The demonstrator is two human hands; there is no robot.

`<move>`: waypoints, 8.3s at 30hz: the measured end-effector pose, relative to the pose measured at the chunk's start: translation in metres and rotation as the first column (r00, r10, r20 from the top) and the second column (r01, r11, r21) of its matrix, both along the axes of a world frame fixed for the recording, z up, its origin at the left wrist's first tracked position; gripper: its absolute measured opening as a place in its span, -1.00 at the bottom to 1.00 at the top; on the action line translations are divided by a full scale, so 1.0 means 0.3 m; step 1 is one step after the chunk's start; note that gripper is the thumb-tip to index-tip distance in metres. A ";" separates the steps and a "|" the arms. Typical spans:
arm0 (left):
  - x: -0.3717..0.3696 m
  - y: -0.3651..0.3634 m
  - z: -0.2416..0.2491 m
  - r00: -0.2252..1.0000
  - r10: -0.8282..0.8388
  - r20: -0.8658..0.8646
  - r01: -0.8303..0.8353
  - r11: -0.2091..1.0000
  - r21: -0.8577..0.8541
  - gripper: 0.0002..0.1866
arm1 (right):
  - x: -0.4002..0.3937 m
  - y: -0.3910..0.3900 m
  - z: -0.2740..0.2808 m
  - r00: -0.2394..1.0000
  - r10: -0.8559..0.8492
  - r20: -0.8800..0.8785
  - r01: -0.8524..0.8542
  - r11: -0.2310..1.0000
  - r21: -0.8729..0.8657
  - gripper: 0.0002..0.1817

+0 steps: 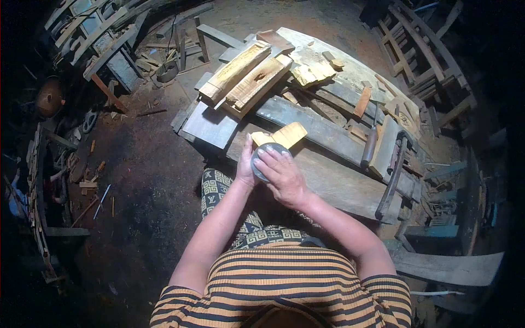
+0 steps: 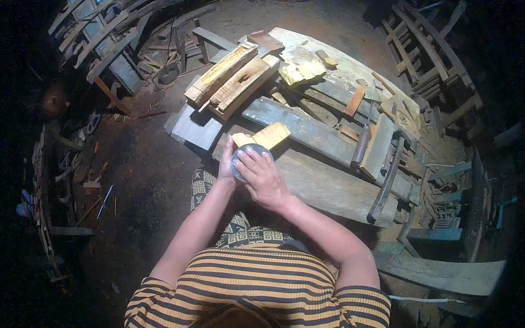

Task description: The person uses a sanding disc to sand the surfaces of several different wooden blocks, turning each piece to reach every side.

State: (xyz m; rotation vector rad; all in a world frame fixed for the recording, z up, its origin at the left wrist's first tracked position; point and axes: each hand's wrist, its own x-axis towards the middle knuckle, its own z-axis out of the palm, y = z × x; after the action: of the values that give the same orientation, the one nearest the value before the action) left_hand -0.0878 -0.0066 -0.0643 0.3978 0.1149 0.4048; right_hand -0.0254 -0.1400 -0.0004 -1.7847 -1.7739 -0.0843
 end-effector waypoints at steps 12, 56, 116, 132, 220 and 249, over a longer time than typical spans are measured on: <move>-0.024 -0.010 0.044 0.976 0.023 -0.214 -0.014 0.999 0.043 -0.34 | 0.003 0.022 0.024 0.999 0.001 -0.040 0.000 1.000 0.018 -0.57; 0.053 -0.034 0.073 0.848 0.123 -0.516 -0.199 0.975 -0.094 -0.46 | 0.231 0.125 -0.123 0.788 -0.370 -0.492 0.485 0.865 0.126 -0.65; 0.007 -0.094 0.026 0.695 0.697 -0.179 -0.170 0.401 0.900 -0.54 | 0.286 -0.041 -0.010 0.955 -0.209 -0.211 0.189 0.976 -0.109 -0.66; -0.041 -0.108 0.199 0.840 0.249 -0.483 0.211 0.669 0.712 -0.42 | 0.222 0.046 0.006 0.954 -0.174 -0.243 0.198 0.977 0.081 -0.63; 0.003 0.056 0.035 0.941 0.072 -0.330 -0.040 0.994 0.101 -0.54 | 0.151 0.079 -0.028 0.885 -0.216 -0.413 0.288 0.950 0.119 -0.64; -0.037 -0.051 0.099 0.857 0.292 -0.424 -0.017 0.840 0.542 -0.56 | 0.238 -0.255 0.018 0.916 -0.305 -0.260 0.355 0.918 0.175 -0.68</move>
State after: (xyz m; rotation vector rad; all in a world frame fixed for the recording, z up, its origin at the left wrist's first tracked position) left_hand -0.0990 -0.0219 -0.0345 1.0424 0.5534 0.4935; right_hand 0.0459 -0.2166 0.0051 -1.8341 -1.2377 -0.1968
